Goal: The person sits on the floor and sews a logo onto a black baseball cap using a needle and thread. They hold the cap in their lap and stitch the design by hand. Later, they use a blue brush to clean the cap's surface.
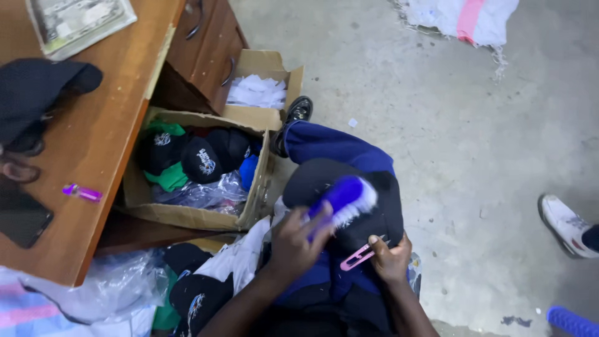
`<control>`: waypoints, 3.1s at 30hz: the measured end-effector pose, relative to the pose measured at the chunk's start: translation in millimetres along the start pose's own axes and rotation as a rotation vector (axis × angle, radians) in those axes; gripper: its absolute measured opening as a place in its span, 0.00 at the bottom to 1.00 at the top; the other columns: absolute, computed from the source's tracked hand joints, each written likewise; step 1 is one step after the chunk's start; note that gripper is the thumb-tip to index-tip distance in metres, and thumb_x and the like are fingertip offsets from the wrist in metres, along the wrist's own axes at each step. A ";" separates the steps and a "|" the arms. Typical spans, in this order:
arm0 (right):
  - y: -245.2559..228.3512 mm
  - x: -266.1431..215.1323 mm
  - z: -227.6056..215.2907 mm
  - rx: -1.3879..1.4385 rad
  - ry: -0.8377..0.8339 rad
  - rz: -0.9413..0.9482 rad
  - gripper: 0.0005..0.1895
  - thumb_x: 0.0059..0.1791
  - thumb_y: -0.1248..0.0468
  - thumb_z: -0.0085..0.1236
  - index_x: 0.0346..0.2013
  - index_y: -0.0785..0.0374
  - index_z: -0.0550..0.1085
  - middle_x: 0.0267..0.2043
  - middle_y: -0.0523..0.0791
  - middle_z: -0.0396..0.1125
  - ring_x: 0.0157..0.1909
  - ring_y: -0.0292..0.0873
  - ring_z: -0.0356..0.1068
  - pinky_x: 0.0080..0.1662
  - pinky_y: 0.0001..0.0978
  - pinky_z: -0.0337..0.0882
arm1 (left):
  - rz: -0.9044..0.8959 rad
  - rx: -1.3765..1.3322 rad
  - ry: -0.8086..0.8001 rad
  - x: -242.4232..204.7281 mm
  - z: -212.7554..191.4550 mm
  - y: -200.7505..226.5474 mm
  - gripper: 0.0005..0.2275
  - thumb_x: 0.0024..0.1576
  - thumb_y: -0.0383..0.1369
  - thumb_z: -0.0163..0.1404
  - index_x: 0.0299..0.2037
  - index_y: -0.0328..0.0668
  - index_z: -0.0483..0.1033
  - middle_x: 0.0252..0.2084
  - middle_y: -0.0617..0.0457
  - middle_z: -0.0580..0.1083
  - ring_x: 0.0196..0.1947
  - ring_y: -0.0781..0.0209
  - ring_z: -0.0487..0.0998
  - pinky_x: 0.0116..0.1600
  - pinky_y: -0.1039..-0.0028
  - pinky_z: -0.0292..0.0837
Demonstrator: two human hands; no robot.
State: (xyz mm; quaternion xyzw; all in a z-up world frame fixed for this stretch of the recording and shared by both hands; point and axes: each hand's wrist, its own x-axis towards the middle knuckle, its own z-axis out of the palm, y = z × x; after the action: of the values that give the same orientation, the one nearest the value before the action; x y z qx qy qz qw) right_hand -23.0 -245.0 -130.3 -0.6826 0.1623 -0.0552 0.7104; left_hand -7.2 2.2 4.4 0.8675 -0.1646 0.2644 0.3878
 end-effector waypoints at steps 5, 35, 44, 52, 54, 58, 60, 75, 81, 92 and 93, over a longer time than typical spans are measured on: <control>-3.0 2.3 -6.0 -0.309 0.013 -0.102 0.29 0.43 0.53 0.65 0.54 0.68 0.77 0.49 0.51 0.77 0.50 0.46 0.75 0.53 0.41 0.76 | -0.085 0.708 0.314 27.7 -16.8 -15.2 0.20 0.63 0.33 0.64 0.66 0.47 0.76 0.51 0.43 0.78 0.39 0.44 0.79 0.44 0.57 0.77; -66.8 6.1 26.2 0.804 0.223 -0.086 0.35 0.46 0.66 0.62 0.69 0.60 0.68 0.63 0.54 0.70 0.63 0.55 0.72 0.67 0.54 0.72 | -0.691 0.102 0.220 -63.7 -7.7 -41.8 0.22 0.67 0.38 0.49 0.72 0.48 0.69 0.53 0.45 0.73 0.51 0.49 0.78 0.49 0.61 0.76; -53.4 16.7 31.2 0.711 0.224 -0.123 0.26 0.51 0.65 0.54 0.65 0.49 0.68 0.57 0.48 0.74 0.58 0.49 0.76 0.62 0.55 0.77 | -0.205 -0.381 0.020 3.0 58.8 12.6 0.20 0.61 0.37 0.58 0.64 0.53 0.80 0.50 0.45 0.76 0.45 0.41 0.82 0.50 0.61 0.78; -27.9 19.5 9.8 0.755 0.230 0.004 0.29 0.50 0.66 0.52 0.67 0.48 0.68 0.57 0.50 0.75 0.56 0.52 0.76 0.60 0.61 0.76 | -0.190 -0.229 -0.312 -90.7 -24.4 -138.7 0.16 0.57 0.35 0.61 0.56 0.66 0.87 0.50 0.44 0.79 0.51 0.41 0.80 0.58 0.57 0.73; -38.3 25.9 20.4 0.764 0.216 -0.024 0.30 0.50 0.66 0.51 0.68 0.48 0.67 0.57 0.51 0.74 0.56 0.53 0.76 0.60 0.61 0.76 | -0.224 -0.111 -0.307 -87.0 -37.6 -153.4 0.18 0.56 0.37 0.61 0.57 0.70 0.86 0.49 0.46 0.79 0.50 0.43 0.81 0.57 0.59 0.74; -73.1 12.8 42.6 0.745 0.219 -0.071 0.28 0.49 0.68 0.53 0.65 0.49 0.68 0.56 0.50 0.75 0.56 0.50 0.76 0.60 0.58 0.78 | -0.343 -0.370 -0.078 -28.8 -25.0 -76.3 0.22 0.57 0.42 0.61 0.61 0.48 0.83 0.49 0.36 0.77 0.48 0.40 0.80 0.53 0.56 0.73; -74.0 5.4 44.5 0.714 0.242 -0.108 0.28 0.49 0.69 0.53 0.65 0.50 0.69 0.55 0.49 0.75 0.56 0.48 0.76 0.60 0.55 0.78 | -0.306 -0.401 -0.112 11.7 -11.6 -28.3 0.21 0.57 0.41 0.61 0.61 0.51 0.83 0.49 0.37 0.78 0.48 0.37 0.81 0.52 0.55 0.74; -41.0 -5.2 14.9 -0.033 0.283 0.000 0.37 0.43 0.56 0.60 0.65 0.69 0.69 0.62 0.54 0.71 0.62 0.50 0.72 0.66 0.42 0.69 | -0.533 -0.628 -0.206 13.9 -47.7 -52.2 0.23 0.56 0.41 0.61 0.61 0.44 0.81 0.51 0.52 0.74 0.48 0.60 0.75 0.48 0.73 0.69; -26.6 -14.5 14.6 0.110 0.163 -0.124 0.29 0.46 0.60 0.65 0.59 0.72 0.73 0.55 0.56 0.75 0.57 0.49 0.76 0.59 0.41 0.77 | -0.397 -0.152 -0.236 41.9 -28.1 11.7 0.18 0.61 0.38 0.56 0.63 0.58 0.79 0.49 0.48 0.76 0.47 0.53 0.80 0.49 0.66 0.74; -13.4 -4.7 8.2 0.174 0.158 -0.077 0.27 0.47 0.62 0.64 0.58 0.71 0.74 0.54 0.53 0.75 0.54 0.47 0.76 0.58 0.41 0.76 | -0.428 -0.566 -0.661 4.2 -67.7 -54.5 0.18 0.58 0.47 0.60 0.58 0.65 0.83 0.53 0.55 0.71 0.52 0.57 0.77 0.54 0.68 0.73; -23.1 0.1 7.4 0.173 0.174 -0.077 0.27 0.47 0.62 0.64 0.58 0.71 0.74 0.54 0.53 0.75 0.54 0.47 0.76 0.58 0.41 0.76 | -0.422 -0.574 -0.675 3.0 -63.2 -50.9 0.18 0.58 0.47 0.60 0.58 0.65 0.83 0.53 0.55 0.71 0.52 0.57 0.77 0.54 0.68 0.73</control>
State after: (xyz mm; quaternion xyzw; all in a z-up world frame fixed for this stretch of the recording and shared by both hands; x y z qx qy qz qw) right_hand -17.3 -239.4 -107.4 -0.6171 0.1918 -0.1553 0.7472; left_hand -0.7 82.7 11.7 0.7775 -0.1681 -0.1719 0.5812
